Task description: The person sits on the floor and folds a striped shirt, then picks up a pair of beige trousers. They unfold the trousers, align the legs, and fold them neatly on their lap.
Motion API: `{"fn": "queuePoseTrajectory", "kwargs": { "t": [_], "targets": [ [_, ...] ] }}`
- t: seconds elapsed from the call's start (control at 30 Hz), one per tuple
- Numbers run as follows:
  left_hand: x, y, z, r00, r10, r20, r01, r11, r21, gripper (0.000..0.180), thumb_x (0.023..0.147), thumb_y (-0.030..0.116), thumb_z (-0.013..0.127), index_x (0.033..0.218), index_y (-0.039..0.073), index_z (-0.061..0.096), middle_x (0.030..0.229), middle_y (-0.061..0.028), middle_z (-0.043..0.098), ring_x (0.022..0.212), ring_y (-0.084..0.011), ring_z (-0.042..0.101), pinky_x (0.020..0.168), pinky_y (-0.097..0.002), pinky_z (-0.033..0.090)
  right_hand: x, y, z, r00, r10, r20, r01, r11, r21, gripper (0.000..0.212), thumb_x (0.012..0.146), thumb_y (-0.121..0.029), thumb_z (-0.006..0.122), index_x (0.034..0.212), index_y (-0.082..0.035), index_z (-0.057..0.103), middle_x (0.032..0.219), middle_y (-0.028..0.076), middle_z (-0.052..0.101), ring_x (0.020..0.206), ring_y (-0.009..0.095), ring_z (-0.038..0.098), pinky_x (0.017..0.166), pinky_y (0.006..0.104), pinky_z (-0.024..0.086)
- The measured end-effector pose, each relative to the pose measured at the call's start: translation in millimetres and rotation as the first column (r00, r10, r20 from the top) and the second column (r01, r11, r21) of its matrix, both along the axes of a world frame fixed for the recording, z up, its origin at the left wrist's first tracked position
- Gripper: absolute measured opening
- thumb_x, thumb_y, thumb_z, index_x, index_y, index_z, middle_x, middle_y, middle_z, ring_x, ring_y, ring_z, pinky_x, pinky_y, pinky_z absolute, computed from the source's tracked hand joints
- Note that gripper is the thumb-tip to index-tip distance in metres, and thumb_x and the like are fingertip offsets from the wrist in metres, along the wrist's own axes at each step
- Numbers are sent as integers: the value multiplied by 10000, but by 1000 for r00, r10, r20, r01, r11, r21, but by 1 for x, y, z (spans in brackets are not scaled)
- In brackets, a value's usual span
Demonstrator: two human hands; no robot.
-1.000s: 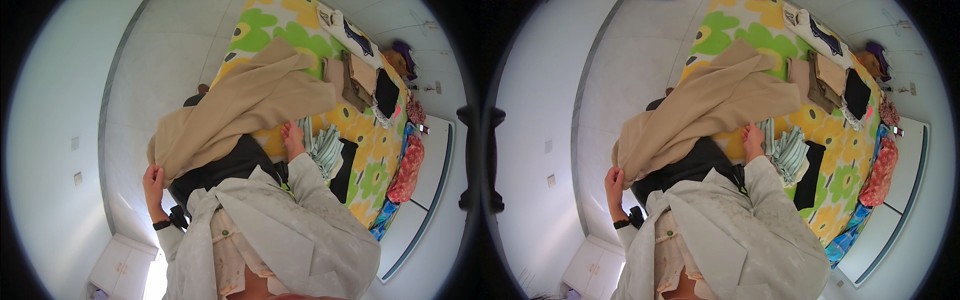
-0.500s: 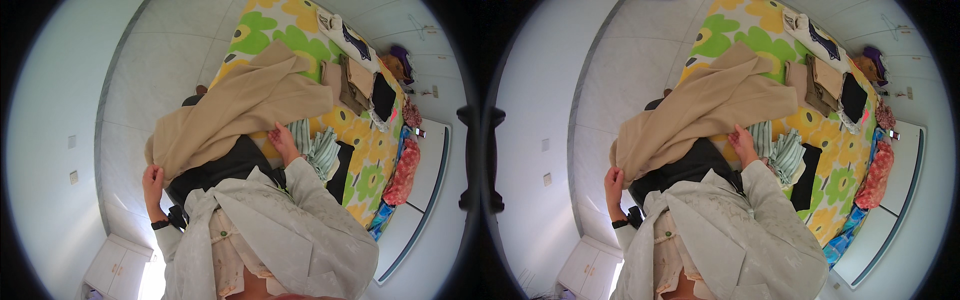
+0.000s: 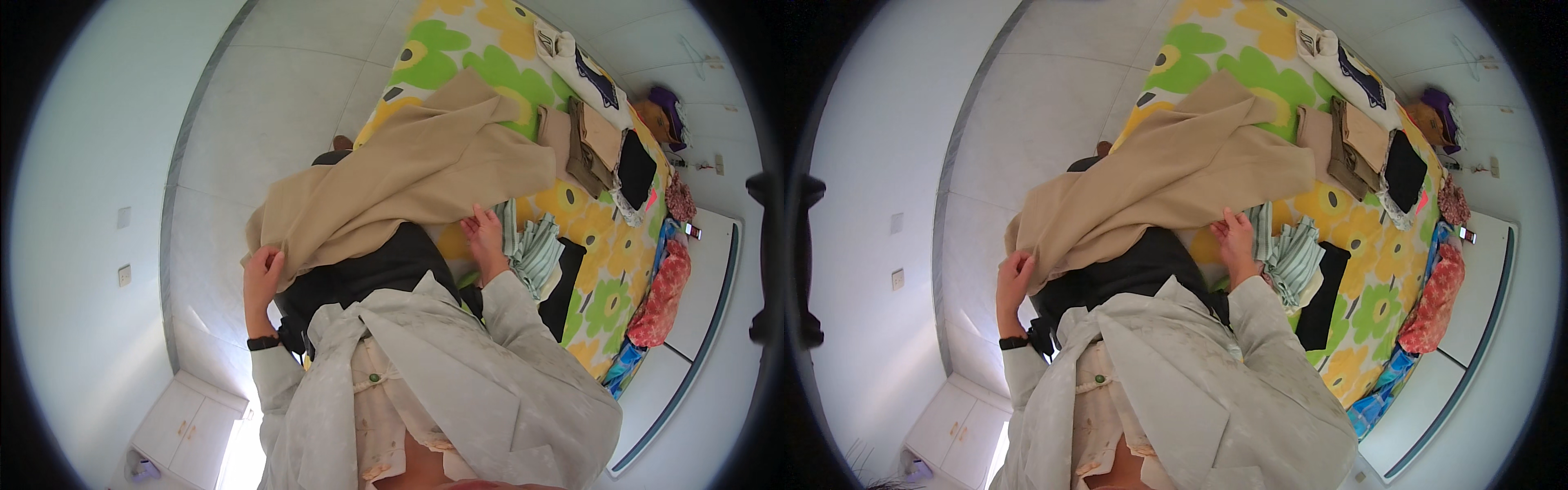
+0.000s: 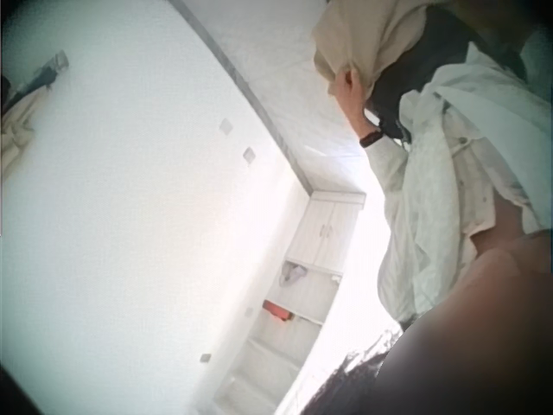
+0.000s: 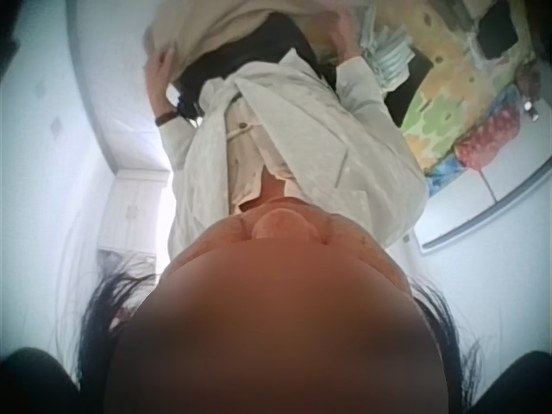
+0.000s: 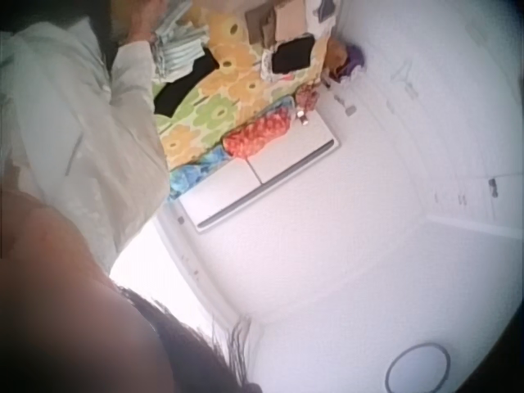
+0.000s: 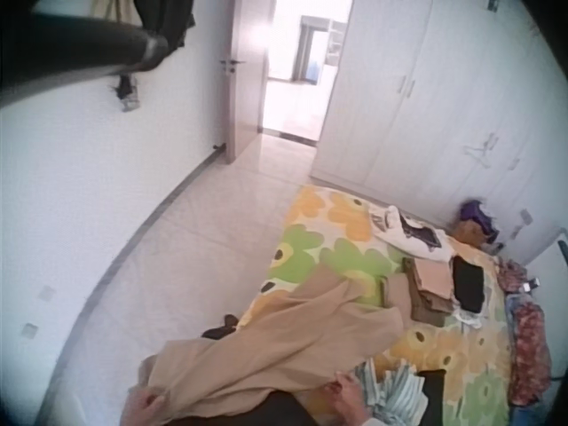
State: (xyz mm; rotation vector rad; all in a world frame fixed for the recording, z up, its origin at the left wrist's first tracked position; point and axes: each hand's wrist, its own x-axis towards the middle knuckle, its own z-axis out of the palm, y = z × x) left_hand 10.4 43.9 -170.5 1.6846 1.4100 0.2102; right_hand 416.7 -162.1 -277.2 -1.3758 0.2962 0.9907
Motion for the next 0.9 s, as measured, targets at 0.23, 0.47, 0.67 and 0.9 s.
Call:
{"fn": "queuePoseTrajectory", "kwargs": {
  "t": [0.23,0.47,0.67,0.9],
  "targets": [
    [31,35,-37,995,-89,-48,91,995,35,227,875,232,603,946,17,611,752,-94,618,710,-210,585,664,-335,467,1,-16,2,999,-24,23,25,998,-55,171,881,-220,669,876,-114,535,821,20,610,711,154,606,620,278,523],
    [53,45,-83,998,-60,-10,61,985,160,302,894,266,589,1029,-3,602,856,-112,629,804,-194,585,729,-329,467,0,-36,-7,999,20,28,-17,992,-122,176,885,-251,664,855,-139,532,805,5,619,726,143,611,647,281,521],
    [57,46,-80,1000,-1,-24,0,998,-63,216,892,230,610,925,18,591,778,-3,558,724,-105,499,654,-272,421,-7,-43,-13,998,51,23,-47,988,-148,181,884,-242,664,832,-129,533,797,13,621,719,143,615,646,283,527],
    [54,19,-20,929,73,363,47,949,-313,118,882,156,620,862,54,565,723,90,444,665,-22,392,583,-192,322,-15,-47,-21,996,90,-28,-94,944,-316,182,867,-238,676,842,-120,540,775,16,606,704,141,609,645,282,525]
  ]
}}
